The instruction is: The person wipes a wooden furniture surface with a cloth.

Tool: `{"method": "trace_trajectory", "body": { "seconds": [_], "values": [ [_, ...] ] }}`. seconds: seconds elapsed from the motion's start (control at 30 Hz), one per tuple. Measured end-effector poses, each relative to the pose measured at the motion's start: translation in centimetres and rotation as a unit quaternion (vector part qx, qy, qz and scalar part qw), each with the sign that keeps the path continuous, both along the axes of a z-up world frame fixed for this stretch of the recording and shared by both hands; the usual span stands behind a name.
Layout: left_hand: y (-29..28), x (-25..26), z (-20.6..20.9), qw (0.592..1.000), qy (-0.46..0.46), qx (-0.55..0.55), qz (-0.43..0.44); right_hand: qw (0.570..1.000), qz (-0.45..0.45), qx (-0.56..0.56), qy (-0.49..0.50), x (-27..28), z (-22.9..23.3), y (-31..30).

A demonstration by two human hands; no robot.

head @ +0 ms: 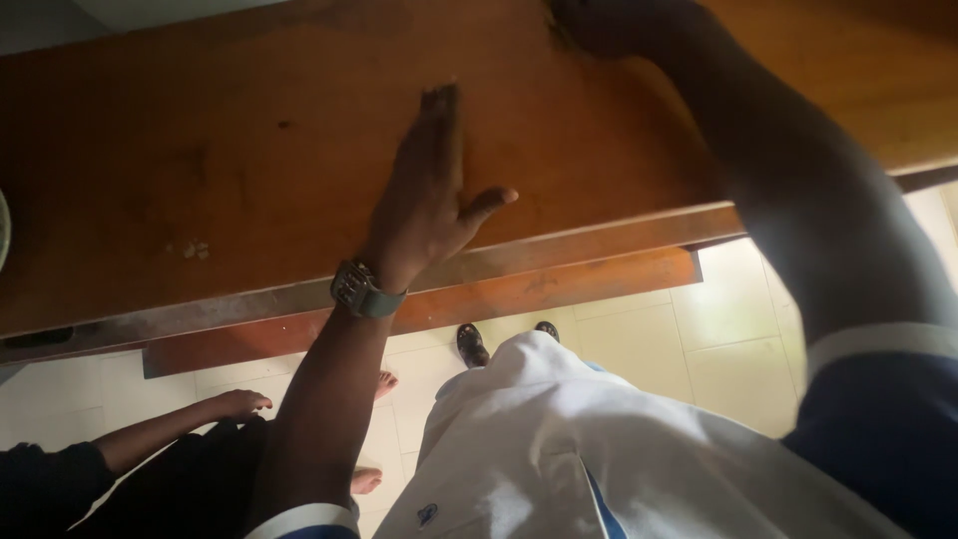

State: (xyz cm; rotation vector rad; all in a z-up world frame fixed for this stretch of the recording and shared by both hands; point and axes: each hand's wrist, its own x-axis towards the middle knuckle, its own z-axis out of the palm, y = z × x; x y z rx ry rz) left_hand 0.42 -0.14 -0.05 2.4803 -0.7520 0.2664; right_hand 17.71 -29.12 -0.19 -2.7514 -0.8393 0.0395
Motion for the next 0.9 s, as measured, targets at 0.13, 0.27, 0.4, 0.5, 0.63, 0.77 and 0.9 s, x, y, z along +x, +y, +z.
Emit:
{"method": "trace_trajectory", "body": {
  "seconds": [0.13, 0.27, 0.4, 0.5, 0.63, 0.77, 0.9],
  "values": [
    [0.1, -0.1, -0.1, 1.0, -0.001, 0.002, 0.002, 0.984, 0.07, -0.033, -0.163, -0.8, -2.8, 0.4],
    [0.0, -0.7, 0.3, 1.0, -0.006, 0.01, 0.002, 0.953, 0.079, -0.058, -0.287, -7.2, 0.4, 2.0],
    [-0.1, -1.0, 0.5, 1.0, -0.01, 0.017, -0.005, 0.971, 0.081, -0.026, -0.222, -15.3, 2.2, 0.9],
    [-0.1, -0.9, 0.7, 1.0, -0.009, 0.024, -0.01, 0.98, 0.077, -0.006, -0.182, -19.5, 3.2, -0.7],
    [-0.2, -0.6, 0.8, 0.999, -0.007, 0.043, -0.005, 0.988, 0.048, 0.019, -0.146, -20.8, 3.6, -3.8],
    [-0.3, -0.6, 1.1, 0.998, 0.0, 0.055, -0.003, 0.921, 0.164, -0.23, -0.269, -17.2, 2.9, -7.3],
    [-0.3, -0.5, 0.9, 0.999, -0.004, 0.051, -0.004, 0.905, 0.153, -0.226, -0.325, -9.1, 0.8, -10.7]
  ]
}}
